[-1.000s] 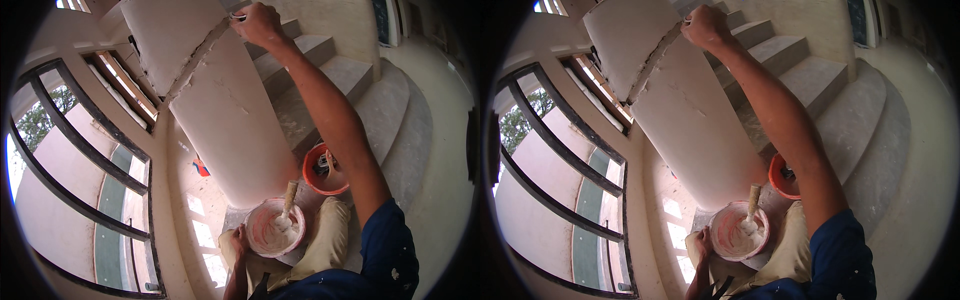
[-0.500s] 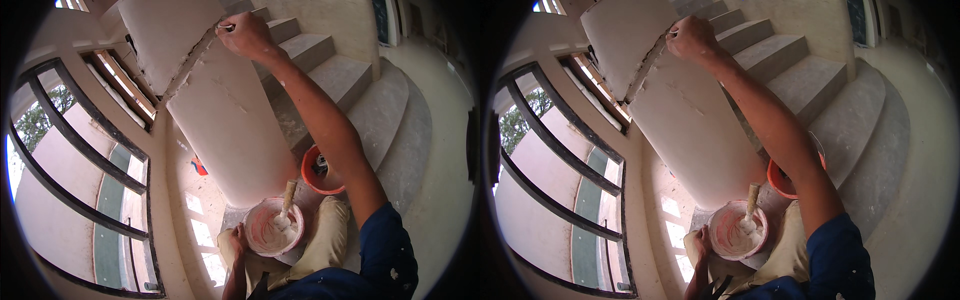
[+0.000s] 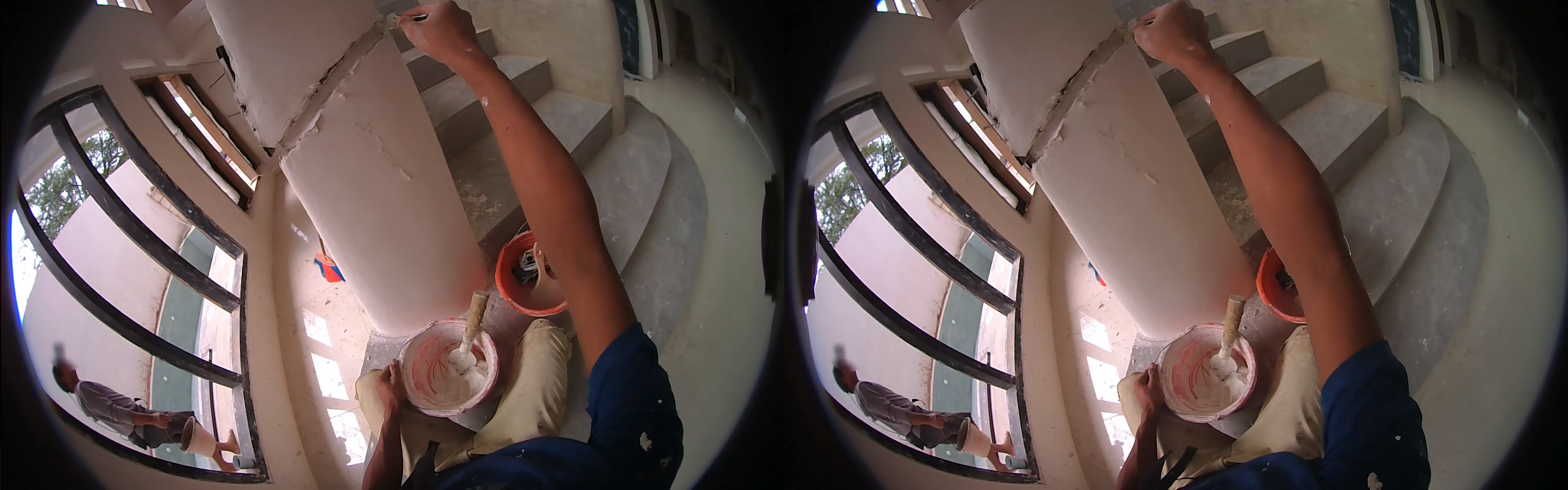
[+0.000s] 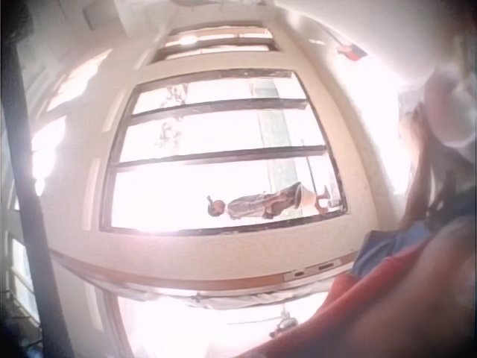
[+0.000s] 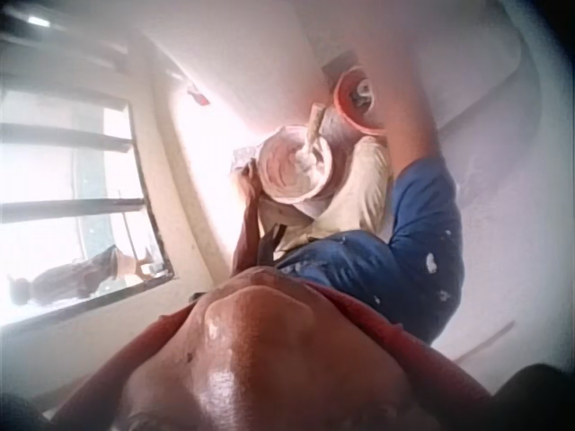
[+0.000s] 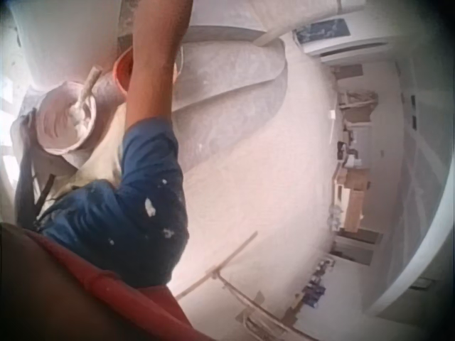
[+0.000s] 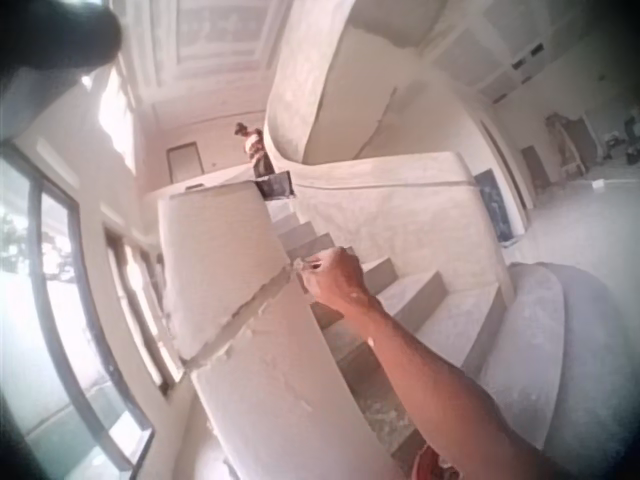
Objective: The person applies plaster to a concrete staircase column and railing using a trowel and a putty knife, smoothing the material from a bucket.
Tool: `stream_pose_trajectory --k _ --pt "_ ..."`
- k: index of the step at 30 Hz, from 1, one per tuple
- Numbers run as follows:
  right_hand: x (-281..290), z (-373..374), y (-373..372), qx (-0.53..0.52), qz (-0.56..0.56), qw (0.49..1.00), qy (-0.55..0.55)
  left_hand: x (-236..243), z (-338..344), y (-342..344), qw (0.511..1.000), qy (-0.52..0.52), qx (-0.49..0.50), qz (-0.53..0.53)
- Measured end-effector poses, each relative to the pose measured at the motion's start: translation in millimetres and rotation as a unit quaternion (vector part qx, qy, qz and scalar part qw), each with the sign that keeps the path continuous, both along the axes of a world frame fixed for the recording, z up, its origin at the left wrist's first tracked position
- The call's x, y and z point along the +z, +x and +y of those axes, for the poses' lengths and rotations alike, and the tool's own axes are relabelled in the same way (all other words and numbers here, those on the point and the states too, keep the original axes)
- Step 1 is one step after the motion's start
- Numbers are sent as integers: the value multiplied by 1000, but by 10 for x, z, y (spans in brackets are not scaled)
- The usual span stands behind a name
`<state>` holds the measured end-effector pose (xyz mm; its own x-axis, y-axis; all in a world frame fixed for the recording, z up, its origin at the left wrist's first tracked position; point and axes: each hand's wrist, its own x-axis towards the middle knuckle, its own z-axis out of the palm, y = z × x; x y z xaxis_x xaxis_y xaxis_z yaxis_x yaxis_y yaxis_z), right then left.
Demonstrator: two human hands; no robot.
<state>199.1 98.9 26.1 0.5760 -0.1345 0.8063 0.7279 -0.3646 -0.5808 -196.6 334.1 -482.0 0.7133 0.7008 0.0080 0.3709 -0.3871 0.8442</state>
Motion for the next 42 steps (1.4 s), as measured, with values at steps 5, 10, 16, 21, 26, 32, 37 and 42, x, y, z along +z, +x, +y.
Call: stream_pose_trajectory --k 5,10,16,21,26,32,37,42 --pt "46 22 364 175 55 983 29 28 -27 -1 999 6 9 -33" --pt "-29 -136 221 213 69 974 17 104 -74 19 1000 -7 6 -30" --pt "-193 38 -471 93 2 995 -45 133 -95 -15 999 -19 5 -35" --pt "-325 586 -827 1 -64 996 -54 71 -55 19 999 -12 -1 -32" --pt "-561 1186 -1215 -28 -87 996 -22 103 -74 13 999 -16 18 -48" --pt "-945 1330 -1590 26 -128 990 -58 133 -81 18 1000 -20 5 -19" --pt "-788 941 -1491 13 -138 990 40 118 -67 -99 999 -21 28 -18" --pt "-365 608 -1026 -76 -120 990 10 133 -122 50 999 -19 15 -43"
